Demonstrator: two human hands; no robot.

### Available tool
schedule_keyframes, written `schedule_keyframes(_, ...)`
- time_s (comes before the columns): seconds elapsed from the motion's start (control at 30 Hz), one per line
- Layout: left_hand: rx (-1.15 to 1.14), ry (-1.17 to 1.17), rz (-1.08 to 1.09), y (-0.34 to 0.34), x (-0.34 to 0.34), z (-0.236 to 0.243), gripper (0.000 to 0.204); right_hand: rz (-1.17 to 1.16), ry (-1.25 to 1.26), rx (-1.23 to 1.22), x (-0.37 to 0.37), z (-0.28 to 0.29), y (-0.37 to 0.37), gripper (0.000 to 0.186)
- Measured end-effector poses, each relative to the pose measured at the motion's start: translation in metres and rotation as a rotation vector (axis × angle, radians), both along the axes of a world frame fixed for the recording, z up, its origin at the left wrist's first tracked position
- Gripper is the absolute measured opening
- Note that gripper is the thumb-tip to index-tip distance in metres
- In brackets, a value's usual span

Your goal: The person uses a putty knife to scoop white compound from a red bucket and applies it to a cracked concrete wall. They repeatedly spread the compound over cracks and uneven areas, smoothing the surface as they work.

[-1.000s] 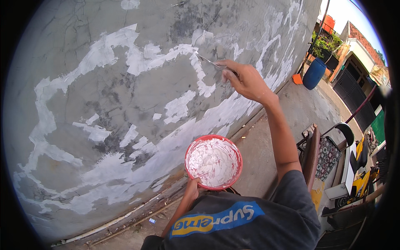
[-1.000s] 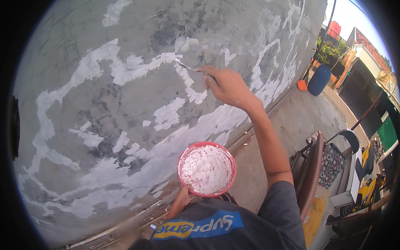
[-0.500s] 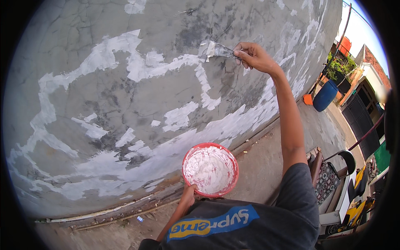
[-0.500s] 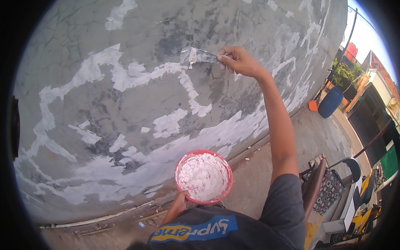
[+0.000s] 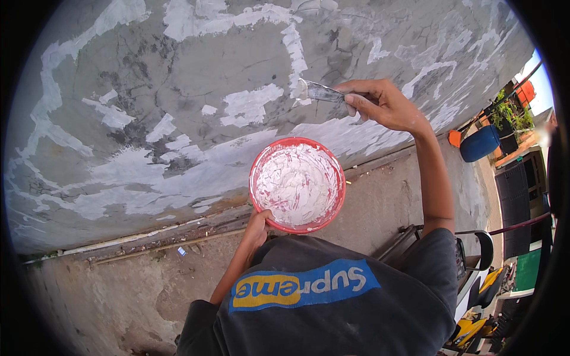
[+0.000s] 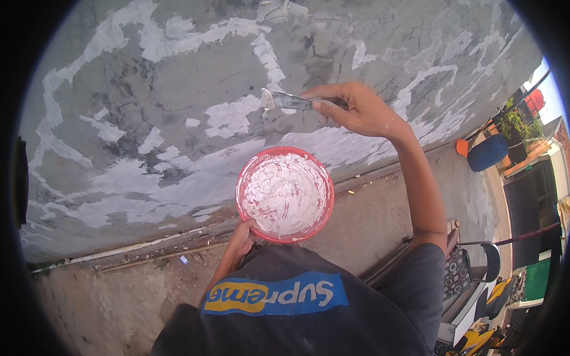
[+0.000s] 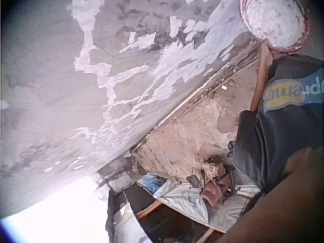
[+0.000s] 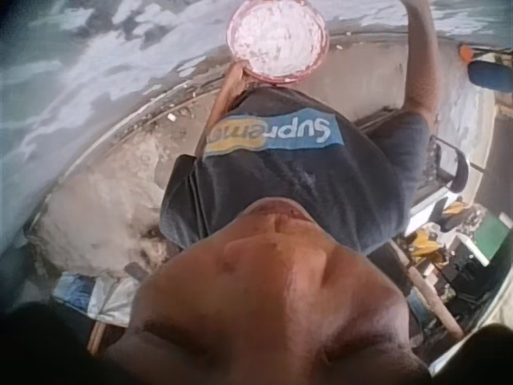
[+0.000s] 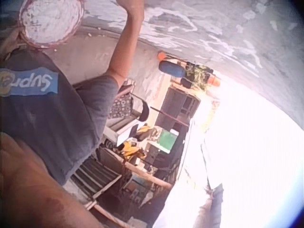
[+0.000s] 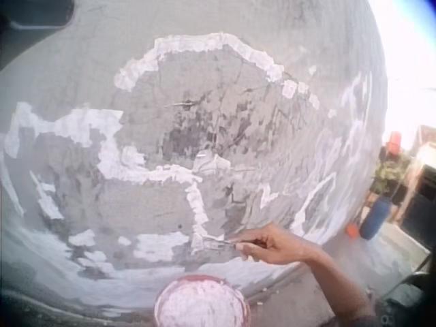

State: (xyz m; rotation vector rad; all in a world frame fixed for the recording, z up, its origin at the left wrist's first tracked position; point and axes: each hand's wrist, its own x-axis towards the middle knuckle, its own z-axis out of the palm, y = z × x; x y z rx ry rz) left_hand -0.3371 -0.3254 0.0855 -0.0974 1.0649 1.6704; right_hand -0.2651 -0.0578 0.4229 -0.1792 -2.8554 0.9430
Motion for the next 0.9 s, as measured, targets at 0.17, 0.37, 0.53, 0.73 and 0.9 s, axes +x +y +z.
schedule_keyframes(0.17,-0.077,0.132,0.147,-0.018,0.008,0.032,0.051,0.164,-0.146,0.498,0.068,-0.133,-0.022,0.04)
schedule_keyframes(0.37,-0.082,0.189,0.339,-0.021,0.007,0.027,0.051,0.169,-0.201,0.69,0.109,-0.225,-0.006,0.043)
schedule_keyframes(0.53,-0.128,0.139,0.363,-0.025,0.012,0.024,0.051,0.208,-0.218,0.658,0.123,-0.228,0.003,0.042)
schedule_keyframes(0.73,-0.131,0.086,0.374,-0.031,0.021,0.033,0.05,0.257,-0.248,0.619,0.142,-0.209,0.027,0.037)
schedule_keyframes(0.9,-0.195,0.363,0.338,-0.034,0.021,0.046,0.071,0.071,-0.469,0.42,0.104,-0.162,0.01,0.022)
